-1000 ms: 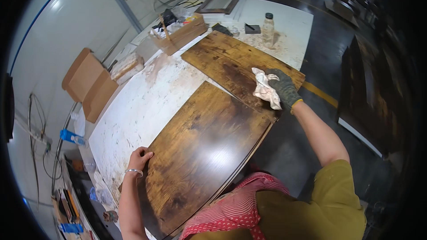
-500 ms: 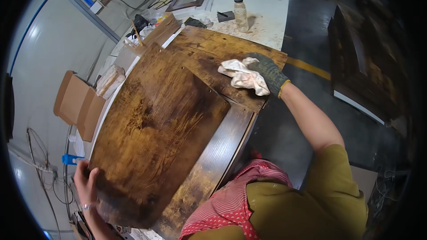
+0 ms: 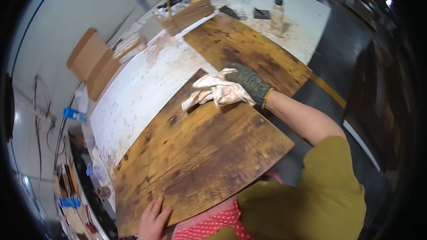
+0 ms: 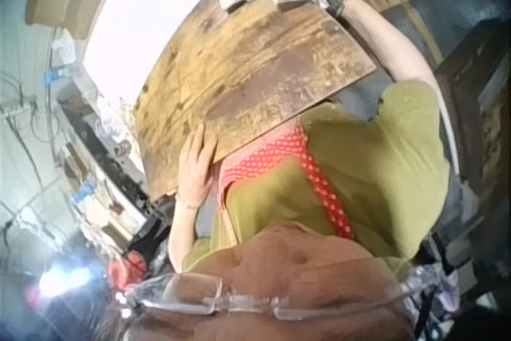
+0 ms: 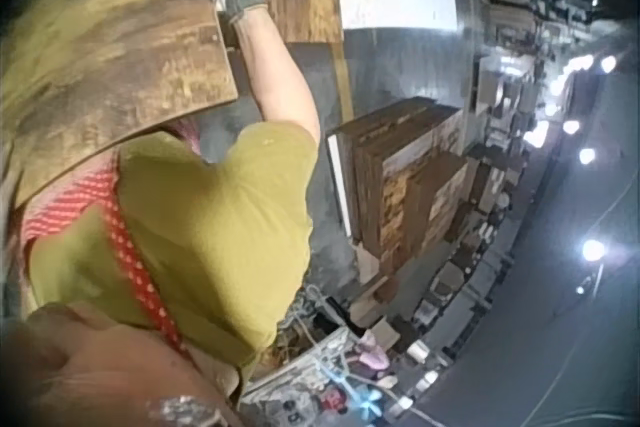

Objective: The person wipes the surface of a slotted wooden panel with a cloth, then repeats the process on two larger flat wooden panels at a workbench.

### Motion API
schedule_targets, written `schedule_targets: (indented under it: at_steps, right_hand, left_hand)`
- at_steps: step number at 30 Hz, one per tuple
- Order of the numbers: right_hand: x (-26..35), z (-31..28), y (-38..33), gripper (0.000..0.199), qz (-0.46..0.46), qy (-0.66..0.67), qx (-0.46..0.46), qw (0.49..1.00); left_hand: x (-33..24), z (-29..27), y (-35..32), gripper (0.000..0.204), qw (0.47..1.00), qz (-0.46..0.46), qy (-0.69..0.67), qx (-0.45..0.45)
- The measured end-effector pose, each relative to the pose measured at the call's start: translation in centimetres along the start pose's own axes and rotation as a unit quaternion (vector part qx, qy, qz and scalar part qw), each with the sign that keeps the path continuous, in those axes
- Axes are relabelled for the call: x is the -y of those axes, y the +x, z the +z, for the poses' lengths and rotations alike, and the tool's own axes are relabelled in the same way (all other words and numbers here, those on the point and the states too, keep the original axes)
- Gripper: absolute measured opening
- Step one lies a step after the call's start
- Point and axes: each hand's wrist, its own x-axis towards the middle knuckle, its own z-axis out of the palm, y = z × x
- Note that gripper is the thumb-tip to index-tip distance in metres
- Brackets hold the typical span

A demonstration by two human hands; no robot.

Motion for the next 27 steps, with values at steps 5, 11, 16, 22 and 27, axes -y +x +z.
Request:
schedule_targets:
  at_steps: [5, 11, 16, 22, 27]
  right_hand:
    - [7.1, 2.5, 0.7, 0.051, -0.278, -0.244, 0.094, 0.924]
    - [15.0, 13.7, -4.0, 0.036, -0.235, -0.384, 0.343, 0.825]
    - [6.0, 10.5, 3.1, 0.043, -0.081, -0.427, 0.000, 0.901]
    - [10.0, 30.4, -1.6, 0.038, -0.437, -0.269, 0.169, 0.841]
    - [17.5, 43.3, -6.4, 0.033, -0.528, -0.052, 0.392, 0.752]
  left_hand:
    - [2.2, 8.7, -0.2, 0.052, 0.998, -0.031, 0.012, -0.061]
    - [2.5, 12.4, 1.1, 0.053, 0.998, -0.019, 0.034, -0.057]
    - [3.9, 13.5, 0.3, 0.055, 0.996, -0.014, 0.072, -0.057]
    - [5.8, 14.2, 0.0, 0.062, 0.996, 0.056, 0.018, -0.062]
    - [6.1, 14.1, -0.1, 0.058, 0.986, 0.050, -0.155, -0.021]
